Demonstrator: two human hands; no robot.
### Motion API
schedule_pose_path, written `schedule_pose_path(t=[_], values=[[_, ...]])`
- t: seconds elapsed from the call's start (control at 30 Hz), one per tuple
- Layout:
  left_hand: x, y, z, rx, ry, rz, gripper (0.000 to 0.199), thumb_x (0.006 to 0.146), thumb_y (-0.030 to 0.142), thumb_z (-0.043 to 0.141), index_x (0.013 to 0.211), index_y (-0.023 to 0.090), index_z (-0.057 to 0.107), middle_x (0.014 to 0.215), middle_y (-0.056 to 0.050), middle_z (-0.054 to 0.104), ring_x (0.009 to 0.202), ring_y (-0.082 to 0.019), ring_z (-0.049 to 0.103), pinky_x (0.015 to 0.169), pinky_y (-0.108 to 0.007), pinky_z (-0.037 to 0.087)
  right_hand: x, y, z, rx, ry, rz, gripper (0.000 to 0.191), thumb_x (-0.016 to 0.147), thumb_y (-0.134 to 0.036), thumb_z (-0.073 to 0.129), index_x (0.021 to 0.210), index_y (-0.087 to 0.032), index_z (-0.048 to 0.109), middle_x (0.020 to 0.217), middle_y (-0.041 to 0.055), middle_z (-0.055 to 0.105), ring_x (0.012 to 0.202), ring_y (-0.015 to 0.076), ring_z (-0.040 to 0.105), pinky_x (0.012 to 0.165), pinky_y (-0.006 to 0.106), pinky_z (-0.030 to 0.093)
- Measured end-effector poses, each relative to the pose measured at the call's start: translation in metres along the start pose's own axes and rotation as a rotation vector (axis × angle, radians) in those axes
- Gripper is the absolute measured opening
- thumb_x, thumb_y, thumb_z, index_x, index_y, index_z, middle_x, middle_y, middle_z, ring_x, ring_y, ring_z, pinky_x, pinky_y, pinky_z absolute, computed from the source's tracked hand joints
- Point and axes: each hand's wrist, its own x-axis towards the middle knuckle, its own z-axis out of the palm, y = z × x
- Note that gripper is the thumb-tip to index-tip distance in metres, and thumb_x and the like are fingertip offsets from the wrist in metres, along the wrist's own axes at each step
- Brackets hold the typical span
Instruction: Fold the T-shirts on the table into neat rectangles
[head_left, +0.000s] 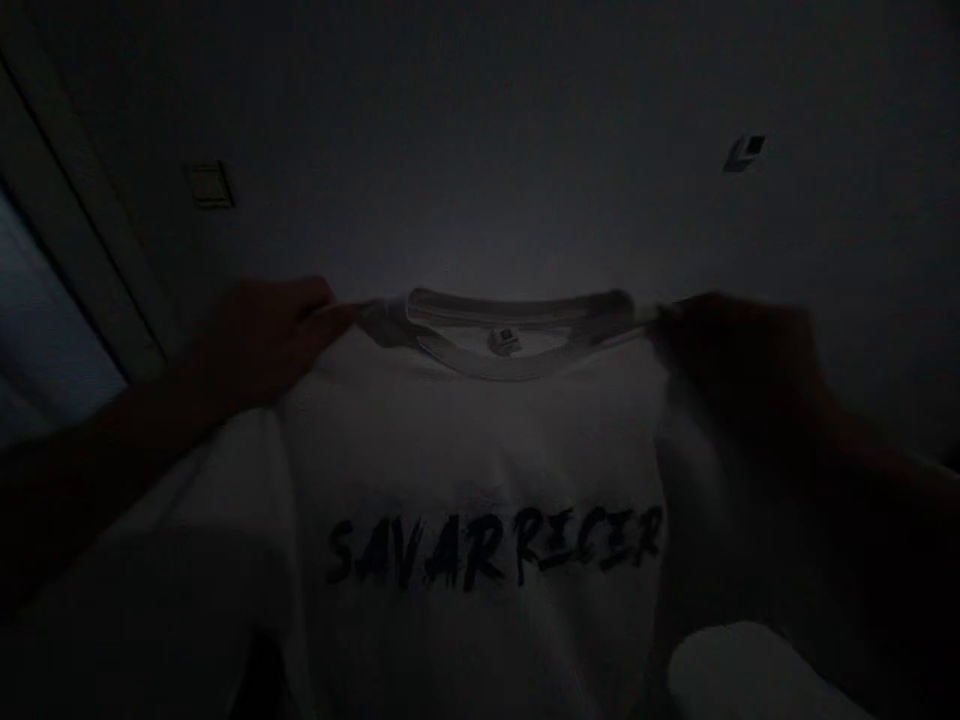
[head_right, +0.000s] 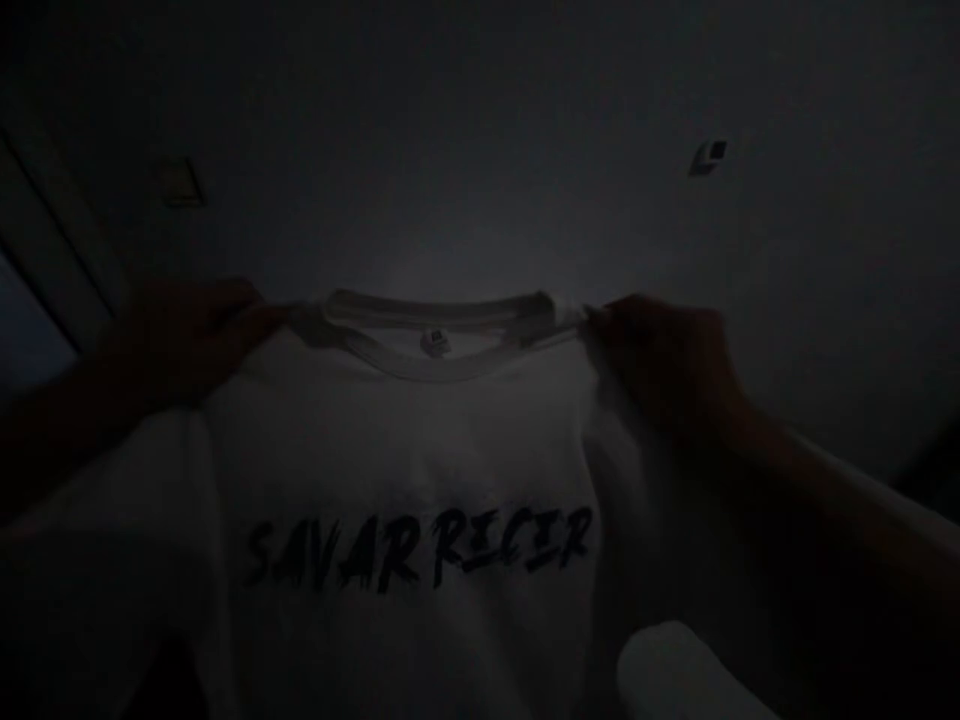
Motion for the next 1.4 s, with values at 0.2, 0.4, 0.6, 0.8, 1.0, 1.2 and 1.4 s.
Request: schedule_pose_path(t=[0.2, 0.4, 0.6, 0.8, 1.0, 1.2, 1.4], values=[[0.021, 0.030, 0.023, -0.016, -0.428, -0.032, 0.045, 0.101, 0.056, 0.039, 0.107, 0.020, 0.065, 0.099, -0.009, 0.073, 0.101, -0.027, 0.069, 0.087, -0.036, 0.048, 0.019, -0.020, 0.025, -0.237, -0.648, 0.064, 0.032, 0.103, -0.036, 0.047, 0.111, -0.019, 0.073, 0.098, 0.0094, 0.078, 0.086, 0.0196, 0.070, 0.072, 0.028, 0.042], [0.036, 0.017, 0.083, -0.287, -0.787, 0.021, 0.034, 0.103, 0.040, 0.045, 0.111, 0.016, 0.067, 0.108, -0.014, 0.074, 0.106, -0.027, 0.070, 0.088, -0.036, 0.049, 0.038, -0.071, 0.032, -0.449, -1.100, 0.335, 0.037, 0.104, -0.037, 0.040, 0.111, -0.019, 0.071, 0.110, 0.0121, 0.075, 0.100, 0.0212, 0.069, 0.077, 0.028, 0.042], [0.021, 0.018, 0.116, -0.363, -0.886, 0.007, 0.037, 0.103, 0.040, 0.040, 0.115, 0.018, 0.067, 0.113, -0.017, 0.073, 0.109, -0.029, 0.069, 0.093, -0.041, 0.050, 0.045, -0.064, 0.024, -0.474, -1.152, 0.333, 0.040, 0.103, -0.046, 0.041, 0.117, -0.020, 0.069, 0.114, 0.0111, 0.074, 0.104, 0.0232, 0.067, 0.082, 0.030, 0.043], [0.018, 0.018, 0.139, -0.358, -0.850, -0.031, 0.042, 0.101, 0.046, 0.038, 0.115, 0.020, 0.068, 0.111, -0.016, 0.074, 0.105, -0.031, 0.070, 0.091, -0.043, 0.051, 0.045, -0.056, 0.042, -0.396, -1.115, 0.292, 0.038, 0.103, -0.044, 0.043, 0.117, -0.021, 0.070, 0.114, 0.0089, 0.074, 0.104, 0.0235, 0.067, 0.085, 0.031, 0.045], [0.000, 0.022, 0.089, -0.449, -0.692, 0.029, 0.038, 0.099, 0.028, 0.044, 0.134, 0.022, 0.058, 0.139, -0.013, 0.061, 0.128, -0.026, 0.056, 0.111, -0.041, 0.039, 0.054, -0.079, 0.008, -0.369, -1.020, 0.137, 0.037, 0.102, -0.032, 0.045, 0.129, -0.019, 0.065, 0.129, 0.0121, 0.067, 0.120, 0.0253, 0.060, 0.102, 0.035, 0.044], [-0.103, -0.024, -0.001, -0.567, -0.605, 0.069, 0.037, 0.095, 0.045, 0.055, 0.124, 0.025, 0.065, 0.128, -0.009, 0.067, 0.125, -0.028, 0.058, 0.112, -0.042, 0.041, 0.001, -0.148, -0.113, -0.200, -0.916, 0.061, 0.036, 0.098, -0.037, 0.048, 0.124, -0.024, 0.068, 0.123, 0.0126, 0.070, 0.113, 0.0291, 0.066, 0.097, 0.047, 0.053], [-0.158, -0.039, -0.046, -0.484, -0.660, -0.152, 0.052, 0.095, 0.055, 0.052, 0.131, 0.017, 0.058, 0.130, -0.016, 0.065, 0.126, -0.030, 0.059, 0.108, -0.039, 0.045, -0.107, -0.314, -0.179, 0.251, -0.974, -0.148, 0.031, 0.093, -0.039, 0.061, 0.123, -0.036, 0.068, 0.111, 0.0054, 0.077, 0.095, 0.0254, 0.074, 0.080, 0.037, 0.062]])
